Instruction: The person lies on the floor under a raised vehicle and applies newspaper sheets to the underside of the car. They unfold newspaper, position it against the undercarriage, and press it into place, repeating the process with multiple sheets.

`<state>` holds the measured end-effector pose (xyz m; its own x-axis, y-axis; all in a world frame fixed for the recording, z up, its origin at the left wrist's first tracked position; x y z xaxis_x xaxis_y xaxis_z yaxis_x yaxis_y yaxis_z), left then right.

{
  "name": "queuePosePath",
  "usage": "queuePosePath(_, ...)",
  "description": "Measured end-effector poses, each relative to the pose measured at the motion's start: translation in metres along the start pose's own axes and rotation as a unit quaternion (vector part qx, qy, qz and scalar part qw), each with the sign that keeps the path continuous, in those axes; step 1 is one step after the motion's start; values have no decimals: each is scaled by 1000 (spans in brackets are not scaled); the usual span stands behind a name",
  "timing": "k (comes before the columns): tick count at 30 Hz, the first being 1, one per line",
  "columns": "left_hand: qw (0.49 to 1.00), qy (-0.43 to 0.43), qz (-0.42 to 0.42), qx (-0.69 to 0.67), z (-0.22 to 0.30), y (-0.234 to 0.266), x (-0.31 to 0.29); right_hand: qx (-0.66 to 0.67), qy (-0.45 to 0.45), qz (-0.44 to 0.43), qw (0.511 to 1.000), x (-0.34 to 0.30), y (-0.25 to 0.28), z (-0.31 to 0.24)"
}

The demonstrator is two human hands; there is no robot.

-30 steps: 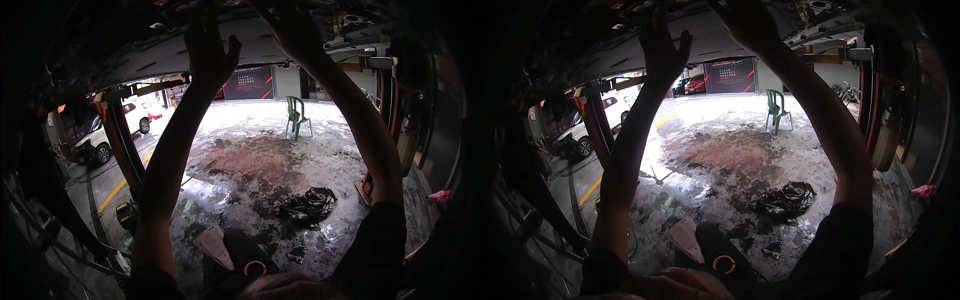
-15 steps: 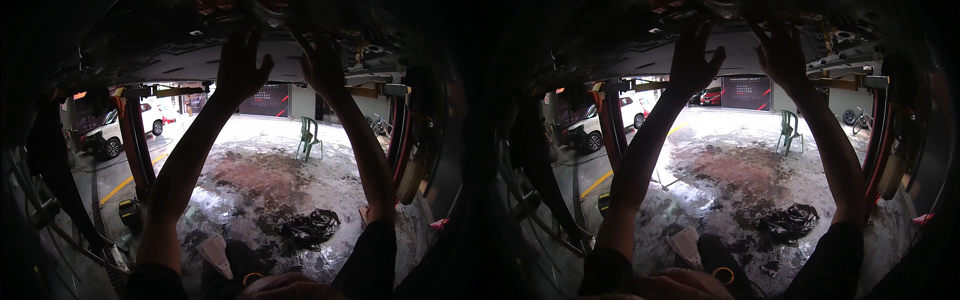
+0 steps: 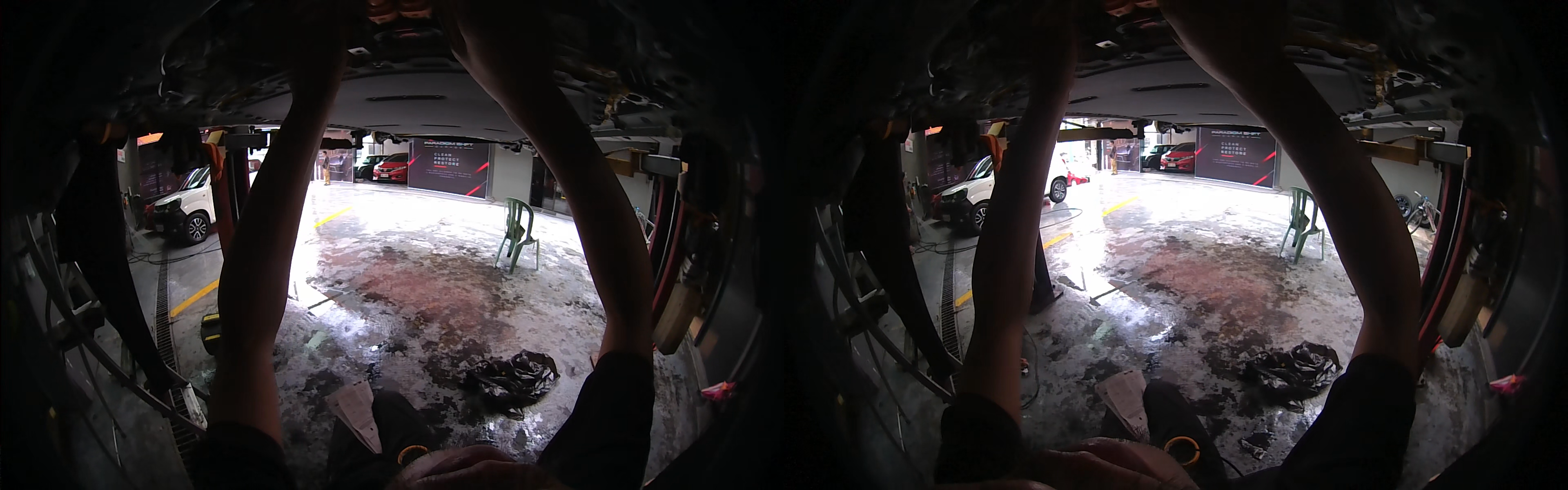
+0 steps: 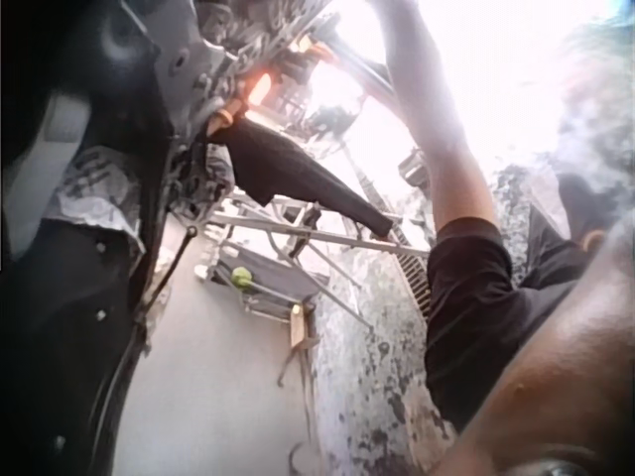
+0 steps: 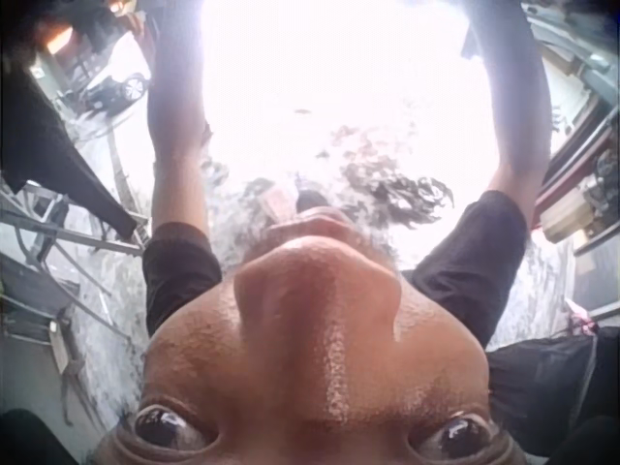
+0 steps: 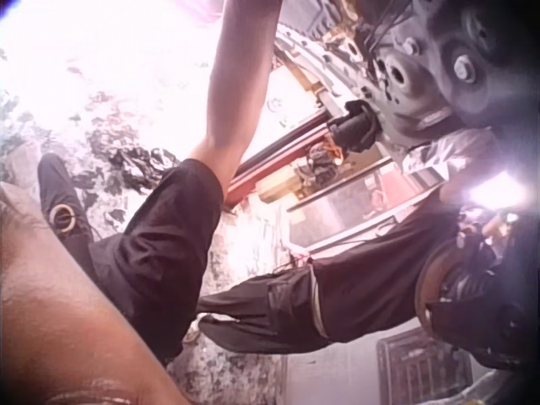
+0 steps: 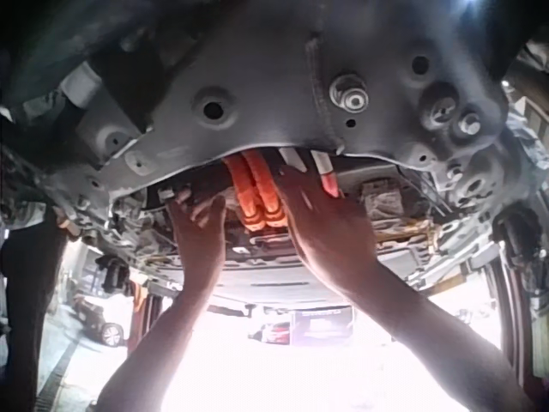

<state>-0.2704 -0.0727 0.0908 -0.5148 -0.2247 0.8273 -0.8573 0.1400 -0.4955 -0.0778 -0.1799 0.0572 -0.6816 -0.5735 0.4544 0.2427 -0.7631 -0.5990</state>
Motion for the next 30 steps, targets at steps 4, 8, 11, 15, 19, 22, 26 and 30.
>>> queuePosePath(4, 981, 17, -91, 169, -13, -20, 7, -90, -42, -52, 994, 13, -28, 6)
queuePosePath(8, 968, 77, -196, 140, 4, -39, 29, -197, 42, 161, 966, 26, -35, -1)
queuePosePath(11, 880, 235, -390, -132, -24, -65, 32, -120, 1, 25, 993, 25, -28, -5)
queuePosePath(15, 861, 197, -432, -181, -14, -69, 49, -132, 8, 103, 986, 29, -19, -5)
queuePosePath(19, 936, 175, -300, -52, -18, -43, 35, -92, -44, -79, 992, 0, -35, 3)
queuePosePath(22, 951, 112, -240, 161, 4, -18, 25, 7, -42, -57, 997, -7, -18, 7)
queuePosePath(26, 932, 84, -237, 261, 1, -31, -5, 119, -59, 40, 990, -45, -2, 28)
queuePosePath(30, 940, 169, -283, 86, -23, -57, -20, 170, -65, 55, 982, -60, -5, 30)
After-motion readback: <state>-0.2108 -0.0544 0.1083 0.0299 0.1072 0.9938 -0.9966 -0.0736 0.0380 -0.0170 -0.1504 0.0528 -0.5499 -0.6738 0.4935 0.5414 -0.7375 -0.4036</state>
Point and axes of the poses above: each hand's wrist, its own x-axis towards the middle knuckle, its own y-axis out of the back of the hand, z = x × y, the point moved 9 cm from there along x, towards the middle knuckle, and after that the axes turned 11 degrees about y, right-handed, at the moved point
